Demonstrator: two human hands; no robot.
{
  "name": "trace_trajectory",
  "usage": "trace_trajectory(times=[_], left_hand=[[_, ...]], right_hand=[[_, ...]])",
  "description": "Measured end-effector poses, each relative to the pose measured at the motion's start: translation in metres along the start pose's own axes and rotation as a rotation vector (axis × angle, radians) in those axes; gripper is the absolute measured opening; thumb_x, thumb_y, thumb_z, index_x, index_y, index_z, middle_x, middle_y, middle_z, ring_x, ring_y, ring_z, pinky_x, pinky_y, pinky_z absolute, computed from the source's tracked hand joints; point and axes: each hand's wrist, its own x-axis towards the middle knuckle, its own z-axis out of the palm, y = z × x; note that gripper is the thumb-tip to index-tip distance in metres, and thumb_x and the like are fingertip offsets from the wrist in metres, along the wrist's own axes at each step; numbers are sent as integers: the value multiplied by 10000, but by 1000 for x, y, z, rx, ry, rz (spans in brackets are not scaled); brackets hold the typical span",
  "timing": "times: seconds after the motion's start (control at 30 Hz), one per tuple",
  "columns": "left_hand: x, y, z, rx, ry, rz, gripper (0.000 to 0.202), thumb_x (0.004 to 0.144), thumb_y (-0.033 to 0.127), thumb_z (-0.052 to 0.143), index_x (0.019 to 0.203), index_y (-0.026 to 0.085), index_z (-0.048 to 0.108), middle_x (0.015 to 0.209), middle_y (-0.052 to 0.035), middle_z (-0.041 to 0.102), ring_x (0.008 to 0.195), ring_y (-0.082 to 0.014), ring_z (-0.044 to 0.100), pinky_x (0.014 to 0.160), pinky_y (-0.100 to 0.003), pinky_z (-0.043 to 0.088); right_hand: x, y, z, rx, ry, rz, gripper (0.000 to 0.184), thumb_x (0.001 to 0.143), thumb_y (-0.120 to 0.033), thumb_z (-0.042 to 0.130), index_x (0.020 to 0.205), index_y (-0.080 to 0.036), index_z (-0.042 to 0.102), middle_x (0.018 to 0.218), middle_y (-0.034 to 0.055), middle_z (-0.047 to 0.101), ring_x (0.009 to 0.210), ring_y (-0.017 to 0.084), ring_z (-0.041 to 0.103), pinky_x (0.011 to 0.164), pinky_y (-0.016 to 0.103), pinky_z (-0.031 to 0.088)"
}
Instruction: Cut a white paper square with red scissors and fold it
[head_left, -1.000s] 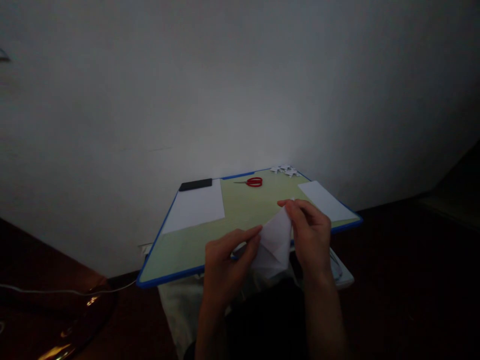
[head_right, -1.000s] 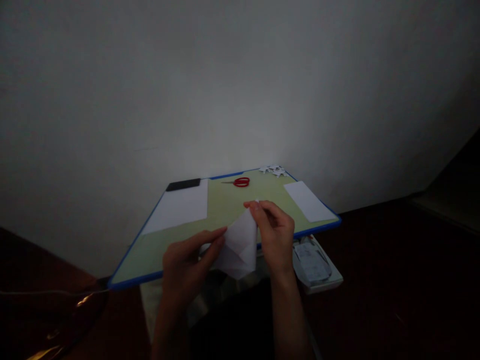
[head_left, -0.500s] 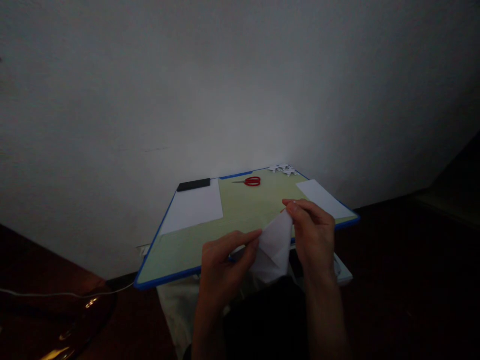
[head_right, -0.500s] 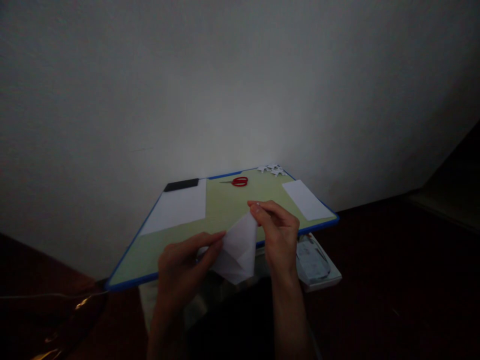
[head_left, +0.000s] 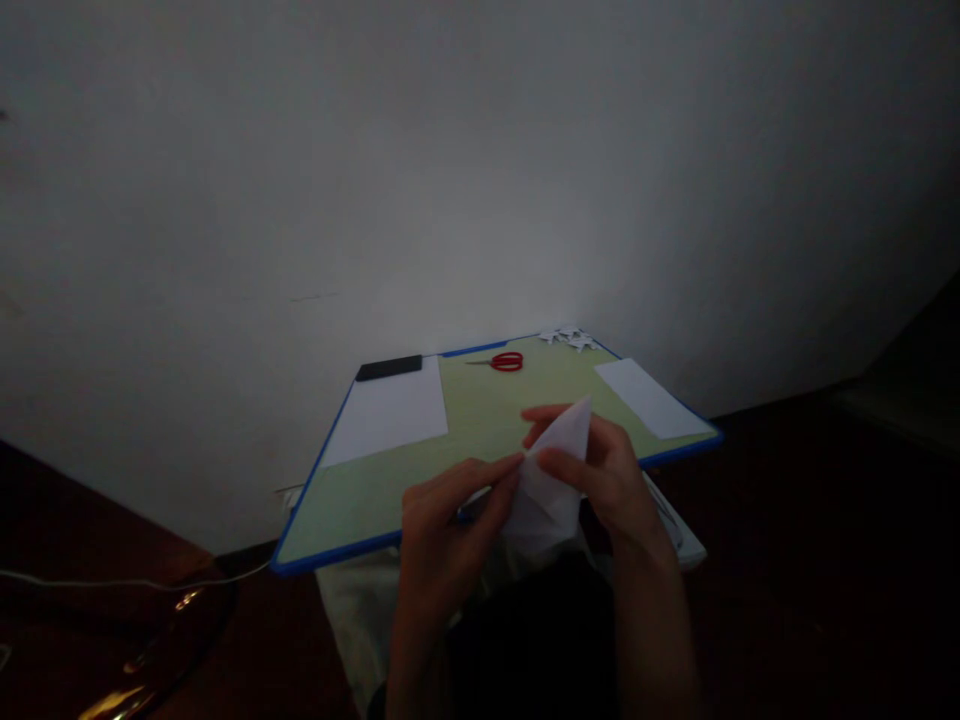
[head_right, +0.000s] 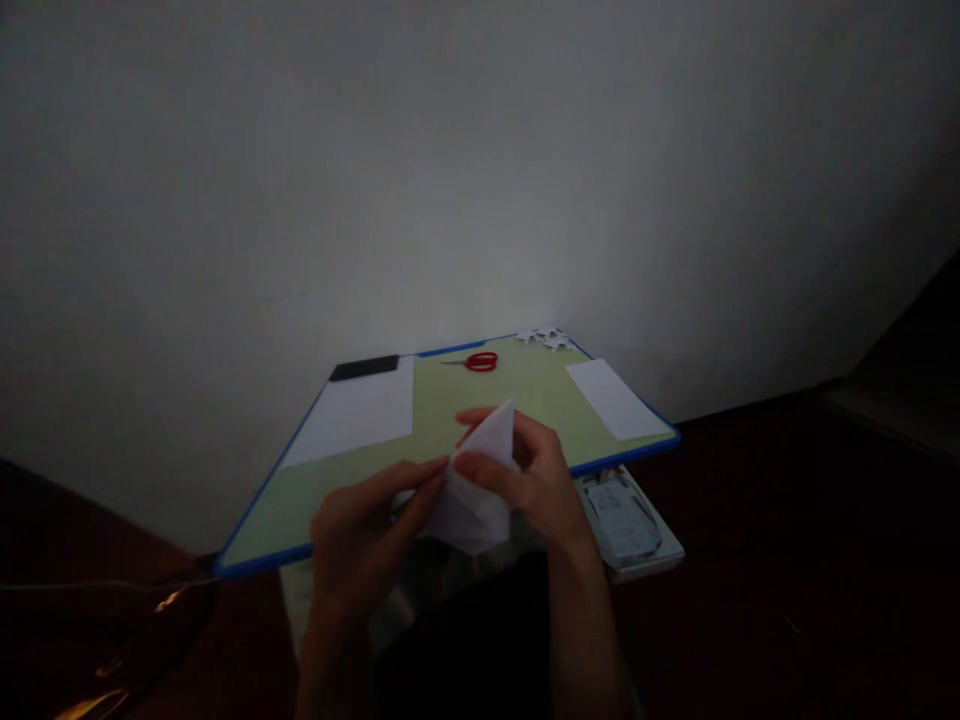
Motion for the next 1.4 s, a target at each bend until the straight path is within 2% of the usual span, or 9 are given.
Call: trace_trajectory(times=[0.1, 0.17, 0.37, 0.63, 0.87, 1.0, 1.1, 1.27, 1.4], left_hand=[[-1, 1, 0, -5, -4, -11, 231, 925, 141, 761, 1068, 293, 862, 827, 24, 840, 641, -122, 748, 633, -202, 583], [-1, 1, 0, 6, -4, -9, 226, 920, 139, 763, 1054, 291, 863, 833, 21, 843, 655, -129, 758, 624, -206, 578], [1, -2, 0, 39, 17, 17, 210, 902, 120, 762, 1004, 271, 866, 794, 20, 831, 611, -118, 731, 599, -204, 564], [3, 1, 0, 27, 27, 32, 215, 894, 94, 755, 983, 257, 863, 777, 25, 825, 601, -107, 728, 596, -189, 556], [2, -2, -1, 40, 29, 40, 223, 889, 87, 762, 998, 256, 860, 809, 28, 836, 636, -109, 747, 613, -178, 562], [3, -2, 0, 34, 14, 46, 222, 891, 81, 760, 992, 253, 859, 760, 36, 811, 597, -100, 717, 612, -182, 561], [3, -1, -1, 17, -4, 53, 237, 892, 67, 755, 992, 256, 857, 761, 42, 808, 605, -91, 718, 611, -170, 552], [1, -4, -2, 30, 14, 60, 255, 891, 67, 758, 1001, 274, 859, 795, 42, 826, 634, -89, 737, 615, -162, 547], [-1, -5, -1, 62, 88, 26, 243, 892, 93, 768, 1015, 281, 861, 794, 47, 831, 625, -87, 739, 599, -162, 539]], right_hand=[[-3, -2, 1, 10, -75, 79, 209, 725, -360, 926, 776, -199, 804, 722, 7, 742, 614, 160, 613, 575, 274, 493], [-3, -1, 3, 34, -49, 65, 188, 744, -344, 916, 740, -198, 798, 718, 2, 741, 594, 147, 594, 565, 270, 487], [3, 7, -1, 50, 100, -56, 95, 814, -342, 882, 848, -257, 855, 862, 4, 793, 727, 180, 666, 643, 286, 517], [5, 10, 1, -28, 203, -144, 191, 949, -423, 767, 899, -266, 864, 763, -16, 682, 719, 150, 574, 628, 269, 411], [9, 9, 6, 60, 336, -267, 19, 847, -281, 870, 847, -271, 853, 882, 5, 795, 836, 171, 674, 716, 282, 485], [10, 8, 6, 29, 389, -297, 16, 852, -259, 852, 836, -263, 851, 868, 5, 799, 832, 168, 684, 747, 292, 503], [9, 6, 6, -49, 423, -294, 93, 898, -289, 801, 828, -246, 845, 803, -6, 758, 755, 147, 638, 674, 272, 465], [8, 5, 3, -103, 399, -278, 173, 972, -336, 709, 897, -251, 839, 800, -15, 712, 753, 144, 608, 684, 275, 454], [8, 4, 1, -111, 273, -243, 137, 937, -348, 737, 972, -254, 831, 834, -8, 724, 764, 157, 619, 692, 278, 476]])
